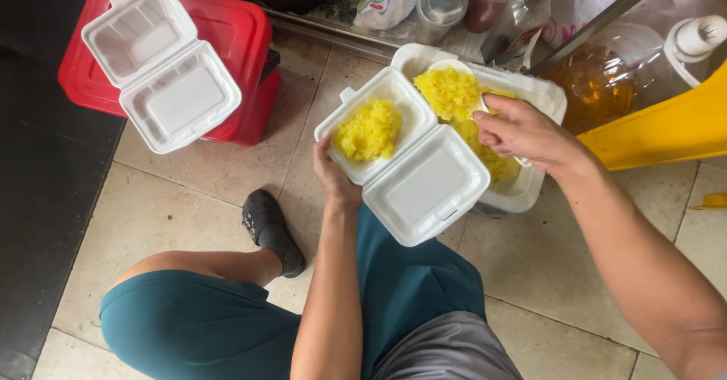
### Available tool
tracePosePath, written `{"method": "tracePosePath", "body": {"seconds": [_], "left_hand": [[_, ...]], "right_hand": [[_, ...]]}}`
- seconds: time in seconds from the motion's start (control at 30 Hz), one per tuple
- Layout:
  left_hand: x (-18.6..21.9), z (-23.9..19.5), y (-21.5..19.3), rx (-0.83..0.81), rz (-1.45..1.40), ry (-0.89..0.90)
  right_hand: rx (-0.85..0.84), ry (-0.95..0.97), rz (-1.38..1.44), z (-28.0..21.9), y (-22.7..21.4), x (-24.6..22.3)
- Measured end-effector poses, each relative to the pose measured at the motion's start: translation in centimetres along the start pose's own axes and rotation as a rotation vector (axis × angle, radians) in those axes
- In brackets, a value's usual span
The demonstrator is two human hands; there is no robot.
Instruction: Portion rice into foam takeout containers using a spoon.
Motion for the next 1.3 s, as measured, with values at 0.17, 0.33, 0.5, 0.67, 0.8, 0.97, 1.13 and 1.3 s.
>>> {"method": "tracePosePath", "body": {"seconds": [0.17, 0.33, 0.5, 0.67, 0.8, 0.97, 1.13, 1.3], "left_hand": [[-2.4, -1.9, 4.1, -0.012, -0.105, 0.017], [-1.8, -3.4, 4.3, 0.087, -0.144, 0.081], [-1.4, -3.7, 4.9, 0.068, -0.232, 0.061], [-2.3, -4.6, 6.5, 0.103, -0.239, 0.129], [-1.2, -4.1, 5.3, 0.086, -0.238, 0.105], [2.7, -5.1, 5.4, 0.032, -0.053, 0.156], [3.9, -5.7, 6.8, -0.023, -0.146, 0.293], [-0.6, -6.7, 8.4, -0.117, -0.154, 0.244]], "right_hand": [[0.353, -0.352, -0.681, -3.4, 4.7, -4.1], [0.389, -0.470, -0.906, -5.7, 6.4, -6.5], [0.425, -0.663, -0.759, -7.8, 6.4, -7.8], [0.371, -0.402, -1.025, -7.9, 8.7, -6.8], [0.293, -0.579, -0.696, -7.6, 7.0, -7.0], [0.519, -0.447, -0.266, -5.3, -1.3, -2.0], [0.049, -0.151, 0.603, -1.0, -3.0, 9.8], [-0.056, -0.270, 0.870, -2.5, 2.8, 4.1]]}}
Point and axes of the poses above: each hand's wrist, its own z-axis towards the middle knuckle, its own y-axis out of the palm, x = y × z, the point moved 5 cm from there along z, towards the middle knuckle, and after that the axes turned 8 degrees about x, right-handed, at the moved point
